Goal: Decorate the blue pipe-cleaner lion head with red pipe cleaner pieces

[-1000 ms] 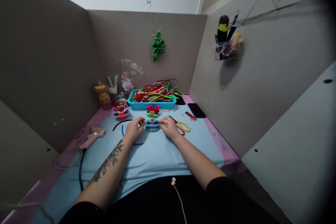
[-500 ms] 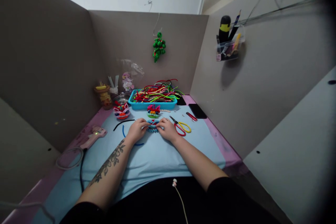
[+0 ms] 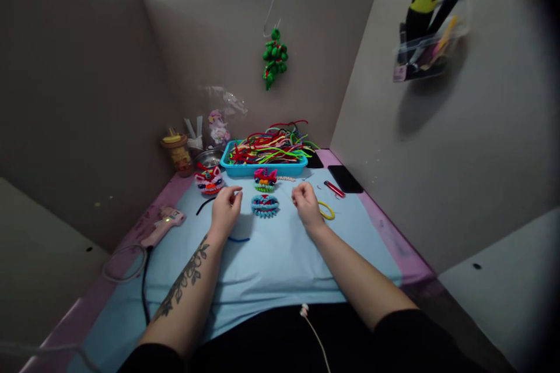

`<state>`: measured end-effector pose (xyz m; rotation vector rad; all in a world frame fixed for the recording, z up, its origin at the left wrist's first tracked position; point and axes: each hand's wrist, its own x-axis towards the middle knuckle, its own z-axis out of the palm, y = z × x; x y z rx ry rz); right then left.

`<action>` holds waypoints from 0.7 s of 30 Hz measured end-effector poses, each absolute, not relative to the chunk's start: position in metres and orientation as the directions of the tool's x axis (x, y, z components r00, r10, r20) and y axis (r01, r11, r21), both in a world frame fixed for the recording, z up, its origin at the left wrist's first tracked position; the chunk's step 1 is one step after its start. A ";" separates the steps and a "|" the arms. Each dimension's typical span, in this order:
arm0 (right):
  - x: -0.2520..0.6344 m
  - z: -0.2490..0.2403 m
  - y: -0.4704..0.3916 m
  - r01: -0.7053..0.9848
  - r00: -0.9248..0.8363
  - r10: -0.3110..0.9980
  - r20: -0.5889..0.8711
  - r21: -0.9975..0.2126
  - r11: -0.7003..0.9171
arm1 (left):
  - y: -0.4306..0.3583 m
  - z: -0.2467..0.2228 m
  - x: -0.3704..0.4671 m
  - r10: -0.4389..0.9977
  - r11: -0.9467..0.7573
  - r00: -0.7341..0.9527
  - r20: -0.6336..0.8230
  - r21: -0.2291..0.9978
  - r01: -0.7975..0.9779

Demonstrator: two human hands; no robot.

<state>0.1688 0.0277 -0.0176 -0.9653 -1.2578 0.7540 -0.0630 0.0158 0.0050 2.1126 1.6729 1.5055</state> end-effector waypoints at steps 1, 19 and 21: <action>0.169 -0.015 0.027 -0.002 0.167 0.899 0.404 -0.912 0.410 | 0.016 0.007 -0.066 0.767 -0.374 -0.126 0.629 0.599 0.708; 0.210 0.018 0.071 0.170 -0.234 0.951 0.204 -0.954 0.247 | 0.028 0.103 -0.124 0.898 -0.202 0.080 0.432 0.244 0.949; 0.219 0.013 0.077 0.228 -0.211 0.960 0.184 -0.946 0.231 | 0.067 0.135 -0.147 0.899 -0.096 0.061 0.433 0.059 0.994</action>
